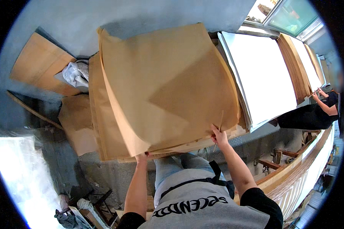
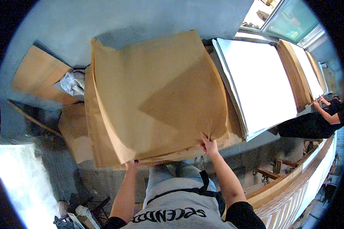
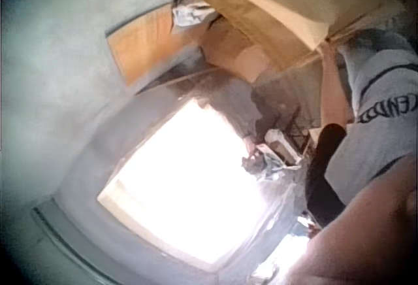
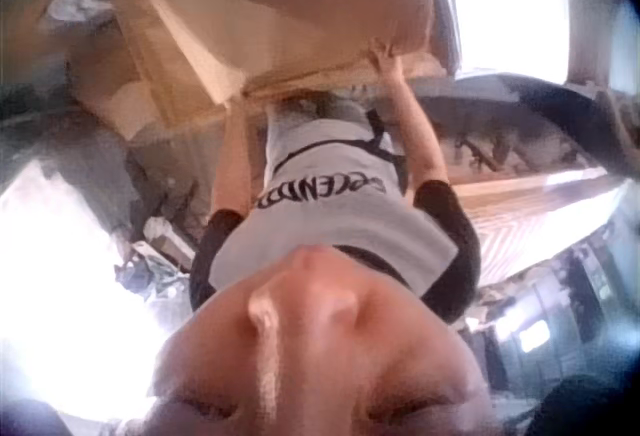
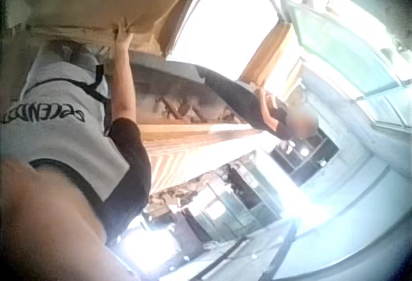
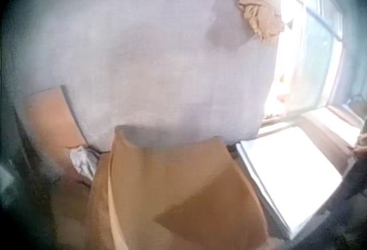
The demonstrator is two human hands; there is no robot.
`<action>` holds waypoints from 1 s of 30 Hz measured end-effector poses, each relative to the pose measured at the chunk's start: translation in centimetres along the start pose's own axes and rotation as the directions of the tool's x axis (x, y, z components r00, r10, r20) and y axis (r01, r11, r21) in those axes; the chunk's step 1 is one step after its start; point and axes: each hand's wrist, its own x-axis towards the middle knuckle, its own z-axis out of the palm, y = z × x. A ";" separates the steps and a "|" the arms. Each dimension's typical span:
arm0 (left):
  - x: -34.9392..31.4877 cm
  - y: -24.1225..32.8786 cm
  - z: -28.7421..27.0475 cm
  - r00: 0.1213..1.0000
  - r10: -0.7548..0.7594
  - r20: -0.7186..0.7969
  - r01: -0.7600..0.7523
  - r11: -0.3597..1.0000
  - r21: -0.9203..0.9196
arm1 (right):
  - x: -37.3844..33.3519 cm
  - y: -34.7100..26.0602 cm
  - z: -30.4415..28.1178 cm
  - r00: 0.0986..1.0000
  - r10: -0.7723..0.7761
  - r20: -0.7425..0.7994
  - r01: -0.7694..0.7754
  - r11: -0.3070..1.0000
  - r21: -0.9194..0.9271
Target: The person repeatedly picks up large white sheets and brown kraft paper sheets, places them on a long workbench, and stacks them. The person uses a thin wooden stick to smooth or align the sheets during stacking.
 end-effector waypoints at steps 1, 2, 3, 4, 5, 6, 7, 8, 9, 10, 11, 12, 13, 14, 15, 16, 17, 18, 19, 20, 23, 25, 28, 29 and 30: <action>0.9 -0.4 -0.5 0.998 -0.058 -0.038 0.059 0.998 0.016 | 0.0 -0.7 0.2 0.994 0.106 -0.012 -0.105 0.993 0.062; 0.3 1.3 0.4 0.996 -0.075 -0.041 0.073 0.996 -0.050 | 0.5 -1.5 0.3 0.978 0.207 -0.020 -0.203 0.970 0.132; -1.8 4.1 1.9 0.995 -0.092 -0.040 0.087 0.990 -0.114 | 0.8 -1.6 0.0 0.970 0.239 0.042 -0.243 0.954 0.177; -3.0 5.7 2.5 0.992 -0.116 -0.046 0.106 0.978 -0.179 | 0.3 -1.2 -0.3 0.955 0.275 0.111 -0.293 0.932 0.213; -3.0 5.5 2.4 0.991 -0.130 -0.013 0.123 0.964 -0.238 | -0.4 -0.7 -0.6 0.931 0.319 0.176 -0.355 0.904 0.240; -2.9 5.4 2.2 0.990 -0.141 0.021 0.141 0.945 -0.294 | -0.8 -0.5 -0.2 0.943 0.277 0.186 -0.321 0.906 0.278; -2.8 5.4 2.0 0.987 -0.151 0.056 0.161 0.923 -0.348 | -0.6 -0.4 0.1 0.930 0.281 0.237 -0.345 0.889 0.300; -3.0 5.9 2.3 0.981 -0.180 0.069 0.193 0.908 -0.371 | -0.1 -0.1 -0.1 0.917 0.286 0.279 -0.370 0.871 0.324; -3.2 6.9 2.7 0.973 -0.217 0.083 0.232 0.892 -0.389 | 0.4 0.5 -0.3 0.902 0.295 0.316 -0.399 0.848 0.348; -2.9 7.8 3.2 0.963 -0.253 0.096 0.270 0.874 -0.405 | 1.7 0.9 -0.2 0.886 0.267 0.379 -0.415 0.822 0.391; -1.9 7.5 2.9 0.942 -0.328 0.068 0.329 0.868 -0.372 | 2.0 1.4 0.0 0.866 0.252 0.431 -0.444 0.784 0.433; -0.8 6.5 1.9 0.914 -0.405 0.035 0.392 0.856 -0.337 | 2.0 0.4 0.8 0.858 0.314 0.407 -0.479 0.776 0.411; -0.1 5.5 0.5 0.920 -0.385 0.072 0.390 0.880 -0.270 | 2.3 -0.6 1.4 0.848 0.367 0.383 -0.509 0.767 0.392; 0.8 4.7 -0.3 0.926 -0.358 0.123 0.377 0.903 -0.205 | 2.8 -0.3 1.4 0.843 0.371 0.390 -0.510 0.780 0.361; 1.1 4.3 0.0 0.930 -0.322 0.178 0.350 0.924 -0.153 | 3.4 0.3 1.2 0.838 0.367 0.404 -0.507 0.799 0.324; 0.9 3.5 0.3 0.951 -0.285 0.122 0.289 0.957 -0.017 | 3.1 1.2 0.9 0.863 0.390 0.322 -0.459 0.871 0.175; 0.5 3.6 0.4 0.971 -0.228 0.069 0.219 0.968 0.120 | 3.2 1.8 1.2 0.884 0.395 0.250 -0.411 0.912 0.011; 0.0 3.6 0.4 0.987 -0.160 0.026 0.148 0.955 0.257 | 3.1 2.2 1.1 0.904 0.388 0.181 -0.363 0.918 -0.159; -1.3 2.8 0.6 0.997 -0.078 -0.012 0.079 0.967 0.242 | 2.1 2.8 0.8 0.956 0.262 0.132 -0.235 0.954 -0.188; -3.5 1.9 0.9 0.998 0.015 -0.060 -0.001 0.975 0.224 | 0.7 3.6 1.0 0.987 0.121 0.102 -0.096 0.970 -0.225; -6.3 2.6 3.3 0.970 0.191 -0.151 -0.166 0.973 0.162 | -0.7 2.7 2.0 0.994 -0.112 0.010 0.112 0.980 -0.162; -5.1 2.7 2.5 0.985 0.097 -0.143 -0.081 0.990 0.115 | 0.1 1.8 2.3 1.000 -0.012 0.015 0.012 0.999 -0.034; 0.1 5.0 1.3 0.977 -0.160 -0.143 0.148 0.985 -0.089 | 2.8 0.4 1.3 0.960 0.198 0.197 -0.152 0.962 -0.226; 0.3 5.0 0.8 0.978 -0.189 -0.091 0.178 0.977 -0.117 | 3.1 0.3 1.1 0.930 0.281 0.239 -0.205 0.933 -0.297; 0.3 4.9 0.3 0.976 -0.215 -0.037 0.208 0.968 -0.143 | 2.8 0.5 0.9 0.926 0.291 0.239 -0.241 0.946 -0.216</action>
